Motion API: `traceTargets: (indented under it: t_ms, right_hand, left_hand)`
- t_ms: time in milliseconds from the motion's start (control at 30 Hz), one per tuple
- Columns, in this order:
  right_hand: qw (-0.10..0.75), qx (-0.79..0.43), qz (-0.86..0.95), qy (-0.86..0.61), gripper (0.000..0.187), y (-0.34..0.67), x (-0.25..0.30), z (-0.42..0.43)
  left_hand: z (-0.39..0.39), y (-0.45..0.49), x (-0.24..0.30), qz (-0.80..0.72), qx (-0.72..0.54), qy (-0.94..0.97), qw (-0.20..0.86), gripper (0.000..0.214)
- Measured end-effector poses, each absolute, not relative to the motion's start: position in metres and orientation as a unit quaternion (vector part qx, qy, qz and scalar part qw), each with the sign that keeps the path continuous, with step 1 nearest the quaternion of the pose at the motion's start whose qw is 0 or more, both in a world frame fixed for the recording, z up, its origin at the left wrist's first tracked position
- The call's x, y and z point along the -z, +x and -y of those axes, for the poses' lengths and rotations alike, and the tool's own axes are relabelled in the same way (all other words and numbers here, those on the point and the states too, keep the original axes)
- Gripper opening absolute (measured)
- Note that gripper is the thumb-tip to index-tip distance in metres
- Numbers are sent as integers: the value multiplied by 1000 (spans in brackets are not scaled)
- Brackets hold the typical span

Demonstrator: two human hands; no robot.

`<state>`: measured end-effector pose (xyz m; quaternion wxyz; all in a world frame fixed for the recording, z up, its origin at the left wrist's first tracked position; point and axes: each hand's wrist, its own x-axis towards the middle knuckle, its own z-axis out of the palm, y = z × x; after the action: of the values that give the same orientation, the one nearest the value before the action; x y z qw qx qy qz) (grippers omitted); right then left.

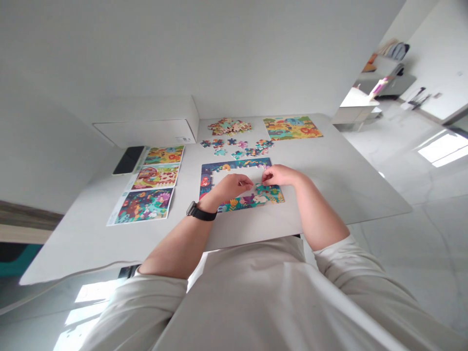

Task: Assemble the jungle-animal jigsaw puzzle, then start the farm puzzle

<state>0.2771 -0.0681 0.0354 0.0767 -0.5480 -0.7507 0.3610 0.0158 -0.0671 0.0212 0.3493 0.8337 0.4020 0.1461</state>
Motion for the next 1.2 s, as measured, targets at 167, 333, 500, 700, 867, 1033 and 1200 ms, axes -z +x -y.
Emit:
traceTargets:
  t_ms: [167, 333, 500, 700, 867, 1033, 1200]
  right_hand:
    - [109, -383, 745, -535, 12, 281, -34, 68]
    - [177, -434, 719, -514, 23, 277, -32, 69]
    - [196, -421, 740, -486, 21, 253, -24, 70]
    - [239, -417, 742, -467, 21, 226, -12, 72]
    - [261, -425, 728, -469, 22, 214, -4, 75]
    - [275, -416, 735, -459, 19, 211, 2, 75]
    - [283, -393, 749, -452, 17, 212, 5, 75]
  left_hand:
    - [65, 15, -22, -417, -159, 828, 341, 26]
    - [60, 10, -23, -431, -191, 818, 329, 24]
    - [57, 1, -28, -453, -195, 804, 332, 31]
    - [52, -10, -35, -446, -167, 808, 347, 22]
    - [49, -18, -35, -448, -147, 805, 361, 21]
    - [48, -25, -39, -448, -127, 810, 357, 23]
    - [45, -38, -46, -450, -110, 815, 346, 22]
